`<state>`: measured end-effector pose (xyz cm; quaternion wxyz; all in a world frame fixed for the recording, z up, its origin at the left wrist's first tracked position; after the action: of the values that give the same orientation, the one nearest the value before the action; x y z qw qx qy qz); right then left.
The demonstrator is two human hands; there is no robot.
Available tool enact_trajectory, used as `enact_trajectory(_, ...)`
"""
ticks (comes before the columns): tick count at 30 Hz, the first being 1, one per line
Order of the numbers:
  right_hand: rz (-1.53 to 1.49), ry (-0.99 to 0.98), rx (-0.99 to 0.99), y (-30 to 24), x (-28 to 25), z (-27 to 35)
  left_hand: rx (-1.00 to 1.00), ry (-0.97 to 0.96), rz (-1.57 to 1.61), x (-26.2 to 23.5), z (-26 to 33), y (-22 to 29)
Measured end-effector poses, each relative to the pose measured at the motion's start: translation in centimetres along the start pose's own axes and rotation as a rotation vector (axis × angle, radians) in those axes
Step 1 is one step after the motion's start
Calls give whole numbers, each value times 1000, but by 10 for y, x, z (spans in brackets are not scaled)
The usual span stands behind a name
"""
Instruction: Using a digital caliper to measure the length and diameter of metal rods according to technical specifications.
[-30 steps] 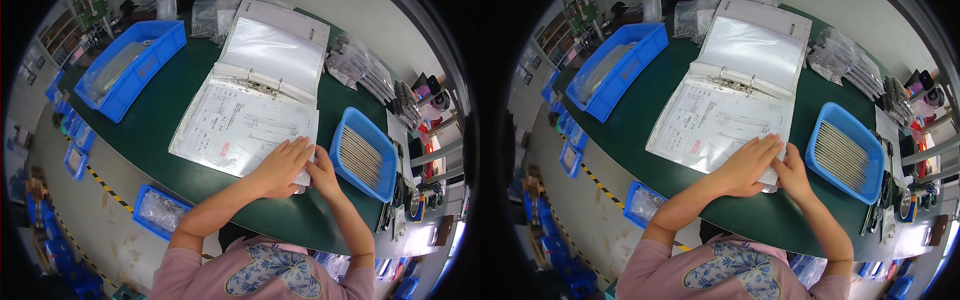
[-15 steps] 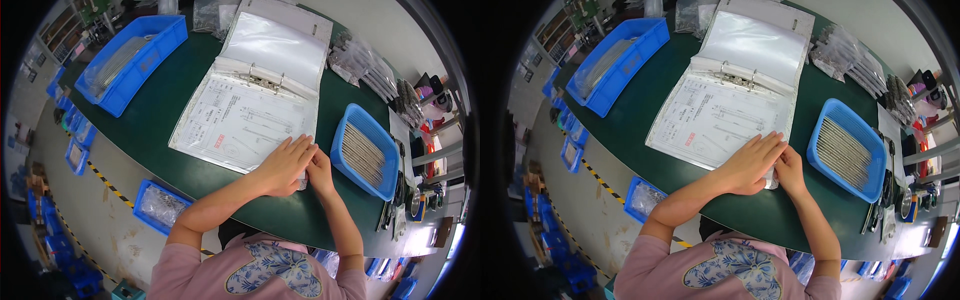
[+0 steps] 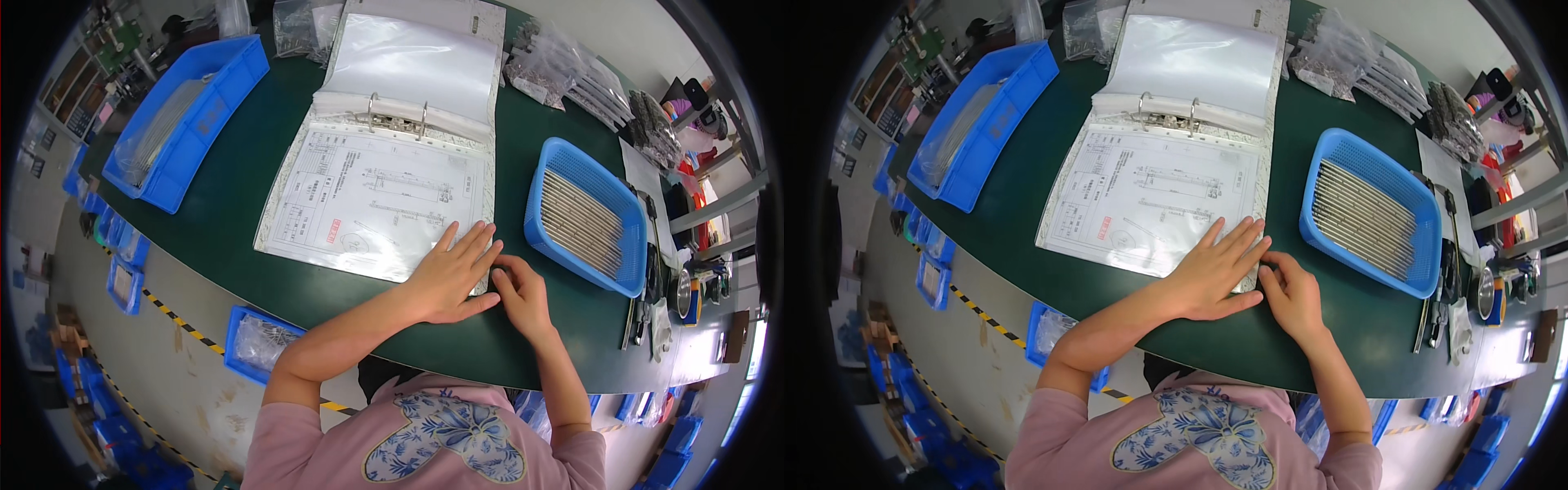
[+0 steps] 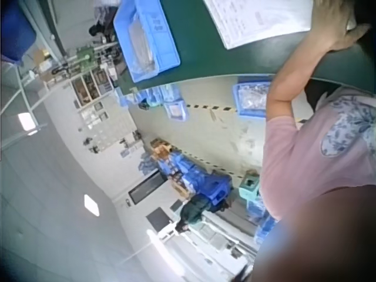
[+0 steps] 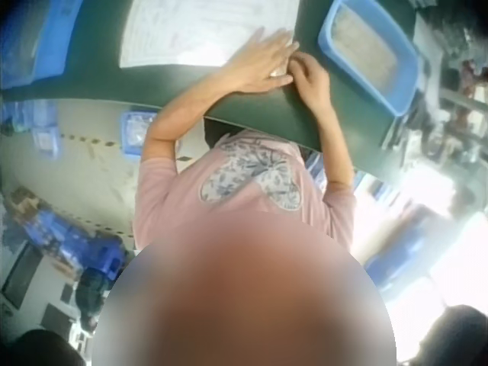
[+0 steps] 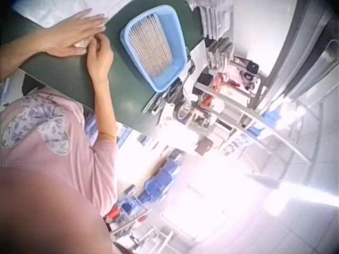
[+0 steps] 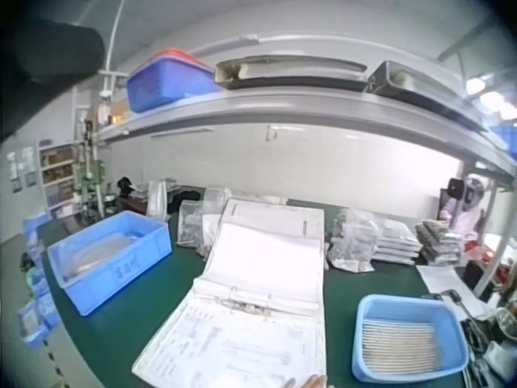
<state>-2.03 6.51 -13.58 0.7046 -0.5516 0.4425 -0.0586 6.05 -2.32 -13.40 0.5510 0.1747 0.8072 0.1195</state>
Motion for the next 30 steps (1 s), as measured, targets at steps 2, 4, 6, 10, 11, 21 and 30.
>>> enact_trajectory(2,103,44,-76,0,-2,11,6,-19,-34,9,2,1)
enact_trajectory(4,125,215,-187,-1,-8,21,11,-35,-85,10,1,3)
enact_trajectory(6,160,232,-264,-6,-6,23,10,-41,-86,11,1,3)
enact_trajectory(10,217,215,-354,-15,-3,23,2,-80,-144,14,1,2)
enact_trajectory(11,216,220,-353,-15,-4,23,0,-78,-134,14,1,2)
enact_trajectory(21,204,176,-370,-16,-1,24,-5,-41,-126,15,4,8)
enact_trajectory(30,271,225,-509,-22,-5,38,21,-90,-129,13,0,21)
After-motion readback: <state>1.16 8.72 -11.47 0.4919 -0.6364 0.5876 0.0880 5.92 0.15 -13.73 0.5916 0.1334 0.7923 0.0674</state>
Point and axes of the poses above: each hand's wrist, its own z-axis away from the middle knuckle, its own x-axis out of the palm, y = z × x, the point moved 7 cm from there along -z, towards the middle knuckle, and after that the axes turned 4 degrees about y, right-handed, at the moved point
